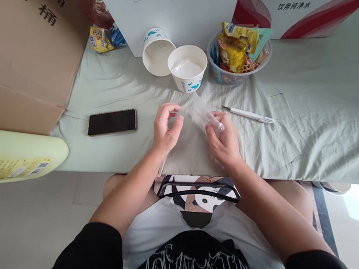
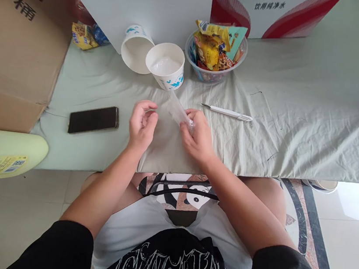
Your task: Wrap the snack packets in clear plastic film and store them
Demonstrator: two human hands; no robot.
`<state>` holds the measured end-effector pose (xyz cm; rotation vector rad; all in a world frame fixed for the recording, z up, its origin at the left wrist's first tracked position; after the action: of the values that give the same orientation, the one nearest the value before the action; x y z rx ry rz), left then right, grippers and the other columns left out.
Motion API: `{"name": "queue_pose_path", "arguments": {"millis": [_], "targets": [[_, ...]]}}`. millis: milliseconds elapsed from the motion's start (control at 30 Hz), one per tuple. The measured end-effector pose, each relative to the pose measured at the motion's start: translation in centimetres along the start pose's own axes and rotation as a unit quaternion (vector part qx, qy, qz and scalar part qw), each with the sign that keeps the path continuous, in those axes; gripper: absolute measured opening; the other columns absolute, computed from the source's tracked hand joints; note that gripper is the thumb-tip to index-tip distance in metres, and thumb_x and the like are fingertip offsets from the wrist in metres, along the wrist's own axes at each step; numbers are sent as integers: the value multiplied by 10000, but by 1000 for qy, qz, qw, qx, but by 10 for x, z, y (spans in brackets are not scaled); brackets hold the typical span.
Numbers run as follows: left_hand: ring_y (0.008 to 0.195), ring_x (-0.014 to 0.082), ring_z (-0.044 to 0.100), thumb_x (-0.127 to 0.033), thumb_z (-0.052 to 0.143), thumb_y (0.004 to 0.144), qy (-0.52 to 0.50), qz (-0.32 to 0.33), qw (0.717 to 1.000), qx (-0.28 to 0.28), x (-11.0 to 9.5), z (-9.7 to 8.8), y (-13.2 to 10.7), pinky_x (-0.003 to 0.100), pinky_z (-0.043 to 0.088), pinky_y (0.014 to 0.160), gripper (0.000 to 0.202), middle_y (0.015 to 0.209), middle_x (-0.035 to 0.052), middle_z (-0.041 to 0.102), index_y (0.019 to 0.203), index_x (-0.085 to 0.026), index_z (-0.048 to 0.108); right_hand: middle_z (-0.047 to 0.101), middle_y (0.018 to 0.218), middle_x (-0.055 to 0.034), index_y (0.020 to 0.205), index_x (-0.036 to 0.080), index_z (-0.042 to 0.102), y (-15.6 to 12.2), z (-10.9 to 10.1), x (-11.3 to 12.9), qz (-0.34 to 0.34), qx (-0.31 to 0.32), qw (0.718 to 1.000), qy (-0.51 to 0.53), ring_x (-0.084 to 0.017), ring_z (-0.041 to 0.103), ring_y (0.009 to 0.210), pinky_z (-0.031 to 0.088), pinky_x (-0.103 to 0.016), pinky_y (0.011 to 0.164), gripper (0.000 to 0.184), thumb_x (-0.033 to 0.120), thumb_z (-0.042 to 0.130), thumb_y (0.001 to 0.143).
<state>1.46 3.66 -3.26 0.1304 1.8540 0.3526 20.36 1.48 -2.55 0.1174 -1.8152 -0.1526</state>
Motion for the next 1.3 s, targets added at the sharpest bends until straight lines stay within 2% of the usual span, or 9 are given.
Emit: {"name": "queue_pose_path", "arguments": {"millis": [100,200,433,600,733,833,967,1167,1300], "targets": [[1379,297,545,-670,598,923,-65,-22,993,100,-2,10,-7,406,475,1108,537,1445,126,590,1268,-258,624,681,1063,-65,966,258,516,-5,7,1,0,41,999,1,-220,624,954,495,-396,893,142,380,586,948],[1470,320,503,-714,597,911,-139,-60,977,150,0,17,-10,448,432,1189,632,1538,126,562,1356,-266,601,697,1055,-66,1078,253,576,-9,11,2,7,78,997,23,-216,636,960,502,-378,882,204,423,577,966],[1502,316,489,-716,681,859,-199,-99,964,148,3,18,-8,458,403,1244,644,1499,113,630,1320,-266,657,707,939,-50,1116,251,706,-12,16,2,45,128,984,114,-198,634,844,522,-374,804,494,687,528,967],[1399,316,598,-721,706,834,-214,-113,954,177,-2,16,-8,441,482,1175,668,1372,116,715,1302,-245,676,728,995,-73,831,261,733,-6,17,2,4,91,988,122,-256,650,1091,484,-436,1025,541,751,528,936],[1195,304,717,-712,812,729,-211,-127,943,224,-8,15,-7,385,582,1000,723,1242,117,769,1245,-216,707,712,943,-48,896,231,698,-5,15,1,52,58,991,109,-201,641,895,505,-363,847,477,694,589,930],[945,226,753,-658,842,732,-187,-147,954,184,-9,15,-6,302,591,798,607,1032,74,798,1131,-209,751,607,767,2,865,220,626,-6,13,0,79,37,993,80,-143,532,706,437,-301,676,372,587,650,915],[658,108,646,-611,900,677,-211,-167,959,93,-6,15,-3,219,506,622,504,747,-5,719,934,-199,764,496,714,39,848,229,544,-5,12,0,98,7,993,62,-115,447,634,374,-284,603,287,491,656,881],[551,60,538,-591,930,635,-253,-196,944,78,-1,18,0,189,411,530,486,655,-33,652,840,-187,757,566,1005,-32,1054,236,530,0,11,-2,90,-24,993,76,-149,533,819,432,-288,648,423,444,750,758],[573,86,584,-636,892,666,-236,-197,947,94,-1,16,-1,211,445,549,520,686,-15,684,872,-183,741,551,833,7,1064,238,546,1,9,-4,102,42,992,62,-140,485,704,394,-293,609,392,470,716,797]]}}
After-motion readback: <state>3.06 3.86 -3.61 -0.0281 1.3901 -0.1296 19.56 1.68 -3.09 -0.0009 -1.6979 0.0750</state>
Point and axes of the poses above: each hand's wrist, its own y-axis towards the middle knuckle, its own z-axis out of the palm, x = y × z, the point moved 1 cm from there along y, towards the middle knuckle
